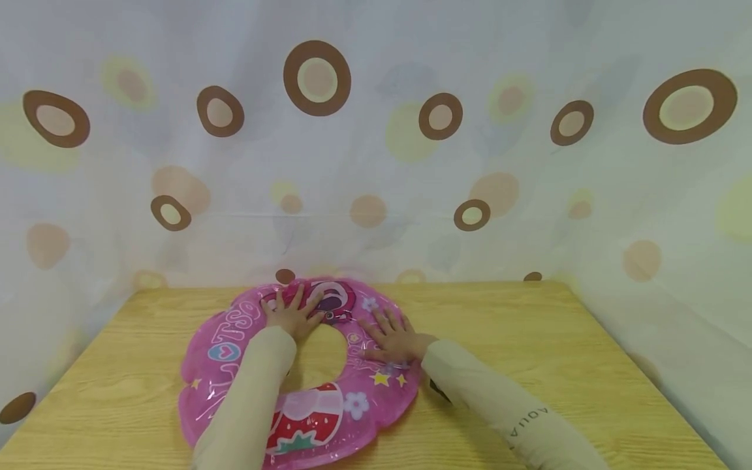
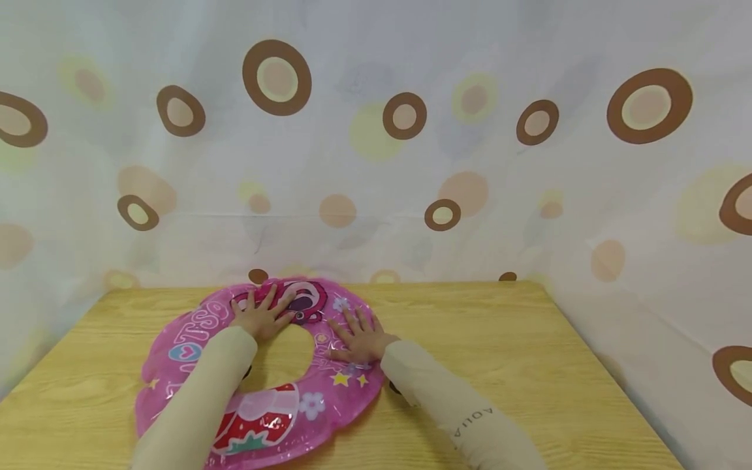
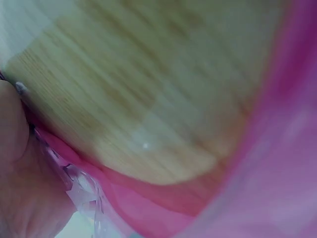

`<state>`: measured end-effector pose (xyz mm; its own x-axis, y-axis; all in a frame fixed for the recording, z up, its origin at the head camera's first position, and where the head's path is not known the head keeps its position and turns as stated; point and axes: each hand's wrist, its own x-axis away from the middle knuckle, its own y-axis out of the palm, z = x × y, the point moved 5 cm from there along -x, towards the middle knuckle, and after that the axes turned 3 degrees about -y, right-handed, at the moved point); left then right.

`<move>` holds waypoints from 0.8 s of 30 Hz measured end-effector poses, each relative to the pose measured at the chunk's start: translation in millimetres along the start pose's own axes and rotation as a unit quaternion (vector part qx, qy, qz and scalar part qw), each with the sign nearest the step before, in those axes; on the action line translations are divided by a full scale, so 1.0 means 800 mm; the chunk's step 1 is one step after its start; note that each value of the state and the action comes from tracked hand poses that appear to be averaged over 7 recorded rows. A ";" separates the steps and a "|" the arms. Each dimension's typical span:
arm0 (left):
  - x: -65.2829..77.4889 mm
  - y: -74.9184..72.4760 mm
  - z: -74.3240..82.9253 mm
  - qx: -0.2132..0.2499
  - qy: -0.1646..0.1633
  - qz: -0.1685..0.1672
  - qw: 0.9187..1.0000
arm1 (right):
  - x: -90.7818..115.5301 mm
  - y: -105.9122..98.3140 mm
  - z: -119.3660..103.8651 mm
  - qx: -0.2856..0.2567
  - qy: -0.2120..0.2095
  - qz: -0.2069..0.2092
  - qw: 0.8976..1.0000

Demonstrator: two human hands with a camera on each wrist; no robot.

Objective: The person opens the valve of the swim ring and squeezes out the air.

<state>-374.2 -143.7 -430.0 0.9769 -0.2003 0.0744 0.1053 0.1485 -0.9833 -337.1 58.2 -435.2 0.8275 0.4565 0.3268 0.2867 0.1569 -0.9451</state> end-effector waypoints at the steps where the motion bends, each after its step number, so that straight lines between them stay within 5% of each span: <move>1: 0.000 0.000 0.000 0.001 0.000 0.002 1.000 | 0.000 0.000 0.000 0.000 0.000 -0.001 1.000; 15: -0.022 0.002 -0.021 0.076 0.019 0.012 0.997 | -0.017 0.001 0.007 0.007 0.002 0.009 1.000; 24: 0.006 -0.020 -0.034 0.045 -0.057 0.022 0.997 | -0.020 0.006 0.013 0.005 0.001 0.020 1.000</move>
<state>-376.1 -173.6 -418.1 0.9951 -0.0816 0.0551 0.0734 0.2413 -0.9677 -354.3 60.9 -445.4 0.8389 0.4618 0.2881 0.2477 0.1475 -0.9575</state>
